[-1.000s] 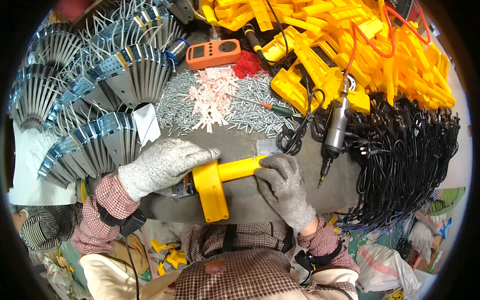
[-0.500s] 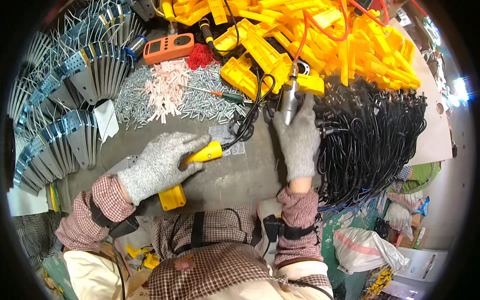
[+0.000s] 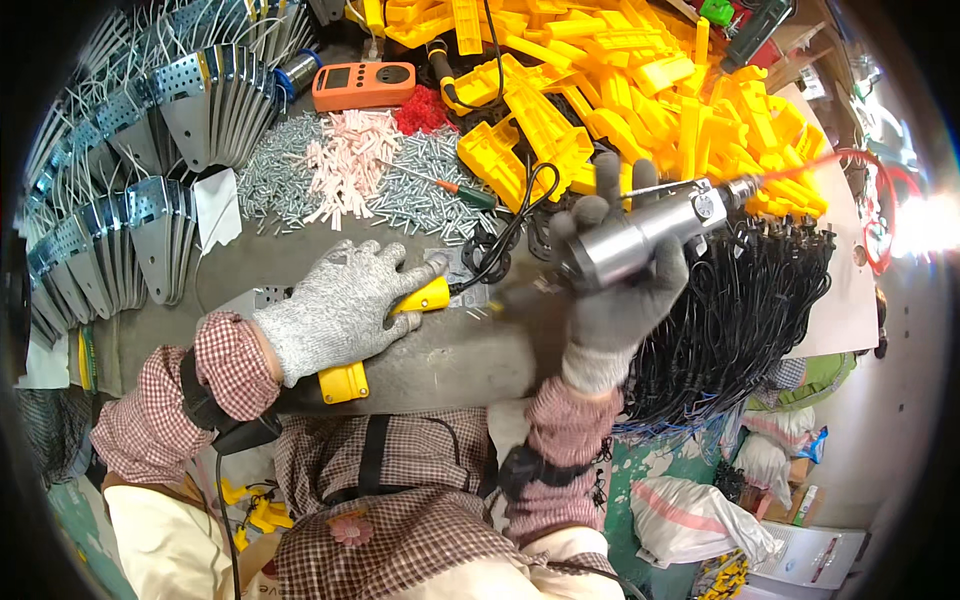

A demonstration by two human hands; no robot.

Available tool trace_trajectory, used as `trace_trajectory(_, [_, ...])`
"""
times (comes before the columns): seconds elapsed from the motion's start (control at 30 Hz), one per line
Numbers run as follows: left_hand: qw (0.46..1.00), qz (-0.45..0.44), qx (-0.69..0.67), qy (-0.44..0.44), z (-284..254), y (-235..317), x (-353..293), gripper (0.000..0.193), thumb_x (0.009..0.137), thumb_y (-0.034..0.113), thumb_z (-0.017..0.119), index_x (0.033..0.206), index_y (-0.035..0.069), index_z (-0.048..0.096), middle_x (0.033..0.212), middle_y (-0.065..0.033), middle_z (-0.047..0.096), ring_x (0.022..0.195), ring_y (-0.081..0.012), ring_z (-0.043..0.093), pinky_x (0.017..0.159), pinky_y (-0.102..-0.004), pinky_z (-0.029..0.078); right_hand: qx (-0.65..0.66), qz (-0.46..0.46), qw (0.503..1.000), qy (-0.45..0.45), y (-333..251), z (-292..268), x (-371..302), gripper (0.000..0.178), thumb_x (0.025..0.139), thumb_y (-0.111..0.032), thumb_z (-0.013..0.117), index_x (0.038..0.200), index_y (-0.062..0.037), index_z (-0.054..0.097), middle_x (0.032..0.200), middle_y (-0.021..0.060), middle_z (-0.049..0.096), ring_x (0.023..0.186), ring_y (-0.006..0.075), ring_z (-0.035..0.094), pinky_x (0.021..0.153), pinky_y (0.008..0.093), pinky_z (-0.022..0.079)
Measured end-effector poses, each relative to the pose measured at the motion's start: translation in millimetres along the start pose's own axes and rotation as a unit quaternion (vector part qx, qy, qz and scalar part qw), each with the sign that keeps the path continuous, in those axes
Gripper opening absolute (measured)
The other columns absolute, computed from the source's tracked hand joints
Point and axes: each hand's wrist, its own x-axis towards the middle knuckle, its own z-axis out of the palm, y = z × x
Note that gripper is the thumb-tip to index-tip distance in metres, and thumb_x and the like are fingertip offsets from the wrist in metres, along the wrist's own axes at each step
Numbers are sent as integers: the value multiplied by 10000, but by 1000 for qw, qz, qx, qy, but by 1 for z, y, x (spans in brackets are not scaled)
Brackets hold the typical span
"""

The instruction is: Assembling plastic and metal components using a soldering iron and an electric screwdriver.

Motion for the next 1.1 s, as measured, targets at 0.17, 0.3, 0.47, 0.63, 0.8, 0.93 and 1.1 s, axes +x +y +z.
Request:
trace_trajectory(0.17, [999,-24,-14,32,11,-1,-1,500,981,397,593,1382,98,572,1114,-153,625,1047,-347,615,924,-477,497,-75,-70,983,-153,30,17,33,625,868,-268,630,1447,-82,484,1080,134,624,602,149,516,570,367,493])
trace_trajectory(0.3, [997,-38,-64,-6,8,-4,0,472,991,397,578,1344,83,592,1146,-157,635,1067,-343,619,935,-473,497,-146,-25,954,-259,57,12,31,513,949,-441,629,1266,-63,489,779,70,516,510,142,476,438,324,424])
trace_trajectory(0.47, [993,-40,-109,32,12,-5,-1,466,978,394,600,1322,81,613,1154,-152,653,1056,-345,632,925,-466,508,-202,-40,957,-204,62,6,19,523,893,-461,680,1192,-76,489,716,72,527,474,155,501,417,318,453])
trace_trajectory(0.63, [991,-41,-102,79,11,-1,-5,464,924,344,674,1304,82,629,1153,-156,658,1045,-345,639,910,-461,515,-229,-41,930,-284,65,12,30,499,904,-415,691,1170,-52,477,686,105,584,446,178,538,393,327,484])
trace_trajectory(0.8, [992,-42,-101,67,6,-1,-4,535,861,305,737,1336,93,611,1105,-153,656,1026,-329,644,904,-457,519,-238,-44,917,-318,65,10,36,491,917,-383,688,1207,-39,492,658,110,616,442,180,550,393,312,492])
trace_trajectory(0.93, [993,-46,-80,79,10,-1,-3,571,853,316,740,1364,110,591,1088,-135,658,1005,-316,645,896,-454,517,-262,-103,939,-196,65,19,36,548,907,-381,672,1290,-26,505,636,98,584,421,177,507,390,307,466])
trace_trajectory(1.1, [988,-82,-126,35,1,1,1,581,858,316,735,1386,136,570,1086,-113,666,1015,-303,642,910,-452,506,-300,-103,937,-149,80,40,34,478,882,-408,689,1149,-56,505,617,102,540,392,188,482,380,322,447])
